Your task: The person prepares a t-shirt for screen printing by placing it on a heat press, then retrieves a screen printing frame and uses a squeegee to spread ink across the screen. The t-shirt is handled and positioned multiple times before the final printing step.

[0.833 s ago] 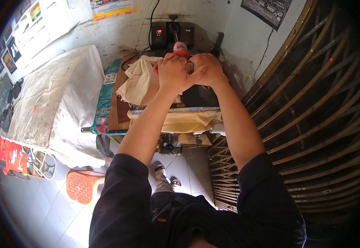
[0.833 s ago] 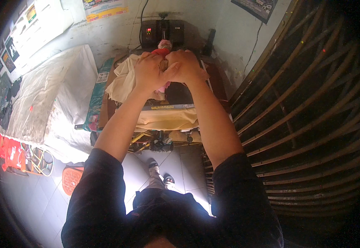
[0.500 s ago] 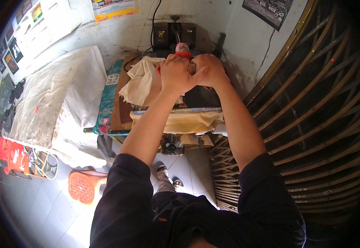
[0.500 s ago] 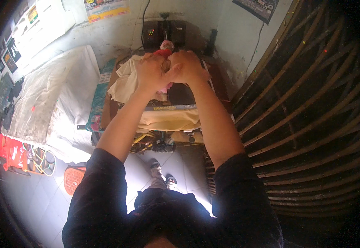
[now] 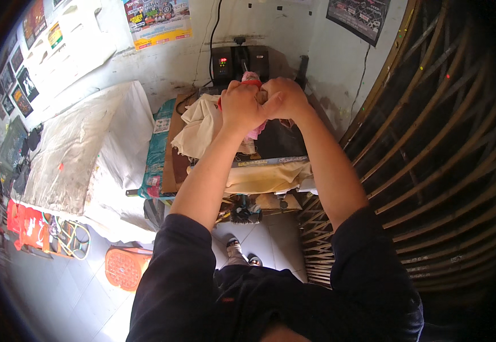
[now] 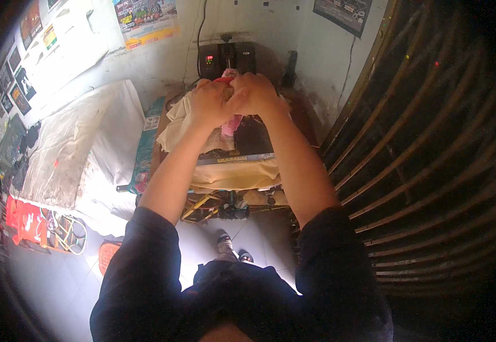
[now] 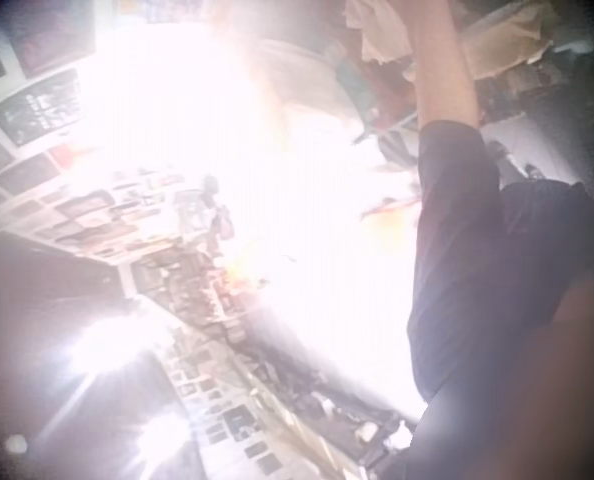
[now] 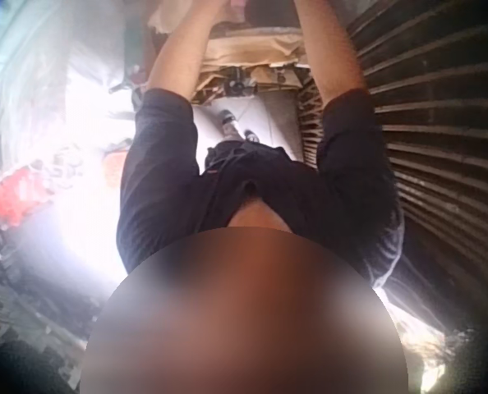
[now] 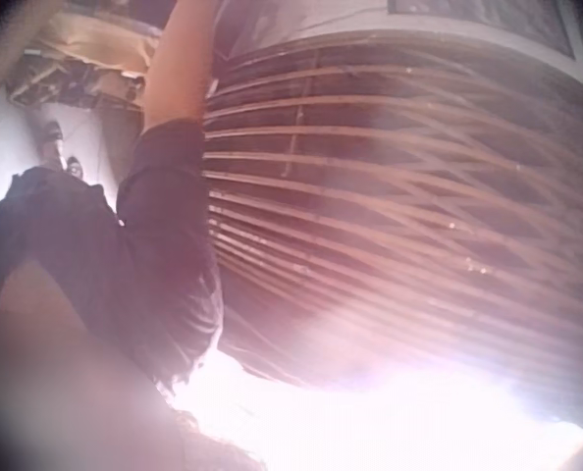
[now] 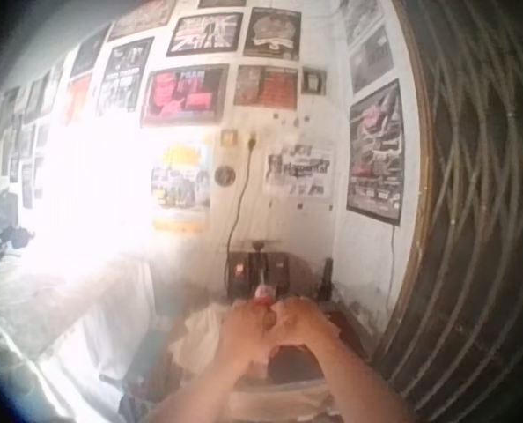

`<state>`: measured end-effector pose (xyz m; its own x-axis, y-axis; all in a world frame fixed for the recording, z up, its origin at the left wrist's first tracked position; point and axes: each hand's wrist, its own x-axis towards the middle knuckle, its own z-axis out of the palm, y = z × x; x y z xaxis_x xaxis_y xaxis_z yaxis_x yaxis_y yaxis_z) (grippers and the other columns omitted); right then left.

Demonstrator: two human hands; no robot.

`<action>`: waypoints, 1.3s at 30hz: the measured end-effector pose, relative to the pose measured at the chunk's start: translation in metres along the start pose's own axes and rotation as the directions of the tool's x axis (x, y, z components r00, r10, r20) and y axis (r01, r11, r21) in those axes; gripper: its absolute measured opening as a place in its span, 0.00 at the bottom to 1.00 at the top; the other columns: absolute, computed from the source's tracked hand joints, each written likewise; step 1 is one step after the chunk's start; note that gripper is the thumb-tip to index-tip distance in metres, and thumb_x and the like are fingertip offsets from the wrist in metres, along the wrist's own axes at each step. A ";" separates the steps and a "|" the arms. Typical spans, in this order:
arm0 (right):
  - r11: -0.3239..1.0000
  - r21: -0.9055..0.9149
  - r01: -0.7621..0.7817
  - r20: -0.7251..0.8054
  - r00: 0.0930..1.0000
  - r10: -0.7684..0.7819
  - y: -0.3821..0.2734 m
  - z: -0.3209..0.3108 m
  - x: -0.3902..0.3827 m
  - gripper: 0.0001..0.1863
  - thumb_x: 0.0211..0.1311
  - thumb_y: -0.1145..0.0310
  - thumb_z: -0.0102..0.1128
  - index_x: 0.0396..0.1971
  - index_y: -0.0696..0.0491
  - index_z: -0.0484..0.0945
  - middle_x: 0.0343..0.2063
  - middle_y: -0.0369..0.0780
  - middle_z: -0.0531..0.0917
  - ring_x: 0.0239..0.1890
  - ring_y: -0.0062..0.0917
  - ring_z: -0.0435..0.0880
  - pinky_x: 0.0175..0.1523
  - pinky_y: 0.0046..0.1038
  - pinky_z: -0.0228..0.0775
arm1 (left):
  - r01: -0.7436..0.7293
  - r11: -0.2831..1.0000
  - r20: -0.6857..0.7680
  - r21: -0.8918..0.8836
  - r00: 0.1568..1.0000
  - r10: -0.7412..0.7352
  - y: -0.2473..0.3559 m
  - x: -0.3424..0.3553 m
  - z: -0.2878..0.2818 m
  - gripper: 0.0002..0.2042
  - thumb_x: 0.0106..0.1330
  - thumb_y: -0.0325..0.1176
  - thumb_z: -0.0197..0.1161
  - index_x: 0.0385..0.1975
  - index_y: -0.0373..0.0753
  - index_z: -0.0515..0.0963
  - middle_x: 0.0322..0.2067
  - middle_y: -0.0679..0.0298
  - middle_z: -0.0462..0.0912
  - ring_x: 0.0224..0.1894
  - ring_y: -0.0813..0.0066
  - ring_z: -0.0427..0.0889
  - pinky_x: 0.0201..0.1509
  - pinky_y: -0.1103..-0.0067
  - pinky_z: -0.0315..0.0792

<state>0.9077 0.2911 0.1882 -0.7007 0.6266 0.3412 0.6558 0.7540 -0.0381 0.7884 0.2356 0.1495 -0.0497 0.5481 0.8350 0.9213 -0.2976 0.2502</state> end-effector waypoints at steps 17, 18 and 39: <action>0.993 0.022 0.117 0.093 0.989 -0.118 0.001 -0.055 0.023 0.18 0.32 0.60 0.61 0.27 0.52 0.79 0.24 0.46 0.80 0.31 0.41 0.79 0.37 0.35 0.72 | -0.059 0.995 0.187 -0.082 0.979 0.074 -0.003 0.050 -0.031 0.22 0.52 0.55 0.58 0.17 0.38 0.78 0.16 0.53 0.76 0.24 0.54 0.75 0.31 0.66 0.69; 0.990 0.026 0.140 0.076 0.987 -0.142 0.005 -0.058 0.026 0.18 0.32 0.59 0.62 0.27 0.52 0.79 0.24 0.46 0.80 0.31 0.42 0.79 0.37 0.36 0.72 | -0.094 0.992 0.182 -0.085 0.977 0.109 -0.008 0.055 -0.030 0.22 0.52 0.55 0.58 0.18 0.38 0.78 0.17 0.53 0.76 0.24 0.54 0.76 0.31 0.65 0.69; 0.957 0.167 -0.239 0.001 0.970 0.242 0.114 -0.193 0.368 0.06 0.33 0.74 0.62 0.18 0.56 0.79 0.16 0.37 0.77 0.17 0.22 0.72 0.20 0.25 0.60 | -0.077 0.973 0.216 -0.217 0.969 0.125 -0.152 0.442 0.021 0.32 0.59 0.60 0.43 0.19 0.33 0.78 0.19 0.54 0.79 0.23 0.63 0.78 0.32 0.74 0.71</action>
<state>0.7788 0.5698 0.4911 -0.5212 0.7908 0.3210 0.7480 0.6043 -0.2745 0.6345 0.5399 0.4701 0.1498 0.6622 0.7342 0.8168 -0.5013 0.2855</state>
